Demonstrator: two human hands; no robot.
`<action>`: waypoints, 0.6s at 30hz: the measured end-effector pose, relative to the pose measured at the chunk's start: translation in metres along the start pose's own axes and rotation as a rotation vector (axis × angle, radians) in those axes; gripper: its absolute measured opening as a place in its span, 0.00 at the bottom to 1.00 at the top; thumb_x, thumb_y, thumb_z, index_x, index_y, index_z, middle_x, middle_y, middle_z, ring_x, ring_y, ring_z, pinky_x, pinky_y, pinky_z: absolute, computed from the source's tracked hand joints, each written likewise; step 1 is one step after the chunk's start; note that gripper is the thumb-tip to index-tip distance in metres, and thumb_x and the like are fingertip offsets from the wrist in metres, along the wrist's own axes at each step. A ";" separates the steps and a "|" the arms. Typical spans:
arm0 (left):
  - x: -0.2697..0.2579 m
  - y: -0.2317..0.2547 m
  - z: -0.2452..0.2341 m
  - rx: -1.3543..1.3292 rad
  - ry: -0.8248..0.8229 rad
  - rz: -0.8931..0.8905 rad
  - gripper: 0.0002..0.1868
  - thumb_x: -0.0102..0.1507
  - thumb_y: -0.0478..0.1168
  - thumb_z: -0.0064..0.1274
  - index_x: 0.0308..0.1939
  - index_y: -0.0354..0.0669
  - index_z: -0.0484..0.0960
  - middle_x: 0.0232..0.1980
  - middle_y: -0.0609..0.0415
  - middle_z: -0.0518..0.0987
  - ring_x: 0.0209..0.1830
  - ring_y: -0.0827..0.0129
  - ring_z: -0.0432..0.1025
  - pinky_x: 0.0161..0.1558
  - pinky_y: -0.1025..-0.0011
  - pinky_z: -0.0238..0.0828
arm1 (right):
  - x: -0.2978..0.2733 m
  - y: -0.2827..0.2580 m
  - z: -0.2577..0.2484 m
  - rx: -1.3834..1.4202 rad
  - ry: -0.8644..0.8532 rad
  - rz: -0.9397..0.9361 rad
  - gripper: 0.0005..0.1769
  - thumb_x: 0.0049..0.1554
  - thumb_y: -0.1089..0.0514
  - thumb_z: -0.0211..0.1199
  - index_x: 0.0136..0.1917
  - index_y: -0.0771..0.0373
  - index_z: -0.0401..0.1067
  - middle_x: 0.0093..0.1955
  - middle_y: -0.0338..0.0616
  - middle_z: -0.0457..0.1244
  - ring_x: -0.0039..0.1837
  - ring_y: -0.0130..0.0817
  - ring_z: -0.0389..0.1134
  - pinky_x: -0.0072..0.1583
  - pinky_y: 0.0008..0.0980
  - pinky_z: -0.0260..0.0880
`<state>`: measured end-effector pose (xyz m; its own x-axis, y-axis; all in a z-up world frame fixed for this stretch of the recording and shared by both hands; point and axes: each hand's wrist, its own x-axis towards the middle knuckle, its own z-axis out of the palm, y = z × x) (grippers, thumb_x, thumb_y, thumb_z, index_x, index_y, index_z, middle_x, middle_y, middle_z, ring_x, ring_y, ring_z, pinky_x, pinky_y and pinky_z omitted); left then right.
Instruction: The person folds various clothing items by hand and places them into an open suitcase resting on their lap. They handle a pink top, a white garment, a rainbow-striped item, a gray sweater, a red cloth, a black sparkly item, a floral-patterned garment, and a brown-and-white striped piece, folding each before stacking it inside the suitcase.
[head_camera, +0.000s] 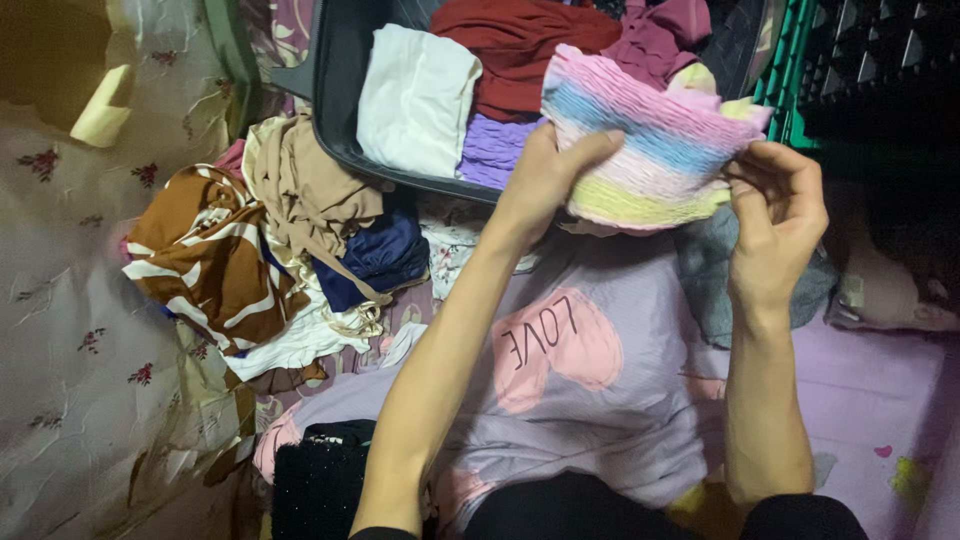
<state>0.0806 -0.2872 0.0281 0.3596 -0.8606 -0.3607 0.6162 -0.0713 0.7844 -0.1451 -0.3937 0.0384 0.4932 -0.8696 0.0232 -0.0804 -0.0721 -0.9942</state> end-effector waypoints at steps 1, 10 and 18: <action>0.010 -0.008 -0.004 -0.043 0.001 -0.004 0.15 0.61 0.40 0.58 0.45 0.29 0.82 0.40 0.50 0.85 0.37 0.71 0.79 0.41 0.72 0.76 | 0.001 0.000 -0.002 -0.003 -0.001 -0.001 0.16 0.69 0.73 0.57 0.69 0.71 0.66 0.63 0.46 0.66 0.64 0.30 0.68 0.71 0.29 0.69; 0.075 -0.077 -0.069 0.370 0.325 -0.188 0.16 0.55 0.41 0.54 0.40 0.30 0.81 0.36 0.50 0.83 0.34 0.67 0.77 0.38 0.69 0.73 | 0.022 -0.010 0.015 -0.492 -0.320 -0.009 0.11 0.61 0.63 0.64 0.58 0.64 0.74 0.58 0.45 0.66 0.60 0.34 0.70 0.62 0.34 0.70; 0.078 -0.088 -0.089 0.885 0.498 0.037 0.36 0.53 0.39 0.63 0.56 0.14 0.67 0.50 0.26 0.73 0.50 0.42 0.68 0.51 0.57 0.67 | 0.053 0.033 0.051 -0.805 -0.808 -0.238 0.17 0.55 0.52 0.65 0.54 0.63 0.77 0.53 0.54 0.69 0.56 0.54 0.70 0.58 0.51 0.66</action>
<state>0.1168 -0.3030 -0.1135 0.7434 -0.5762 -0.3396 -0.0686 -0.5708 0.8182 -0.0775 -0.4172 0.0012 0.9548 -0.2488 -0.1625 -0.2953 -0.7327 -0.6131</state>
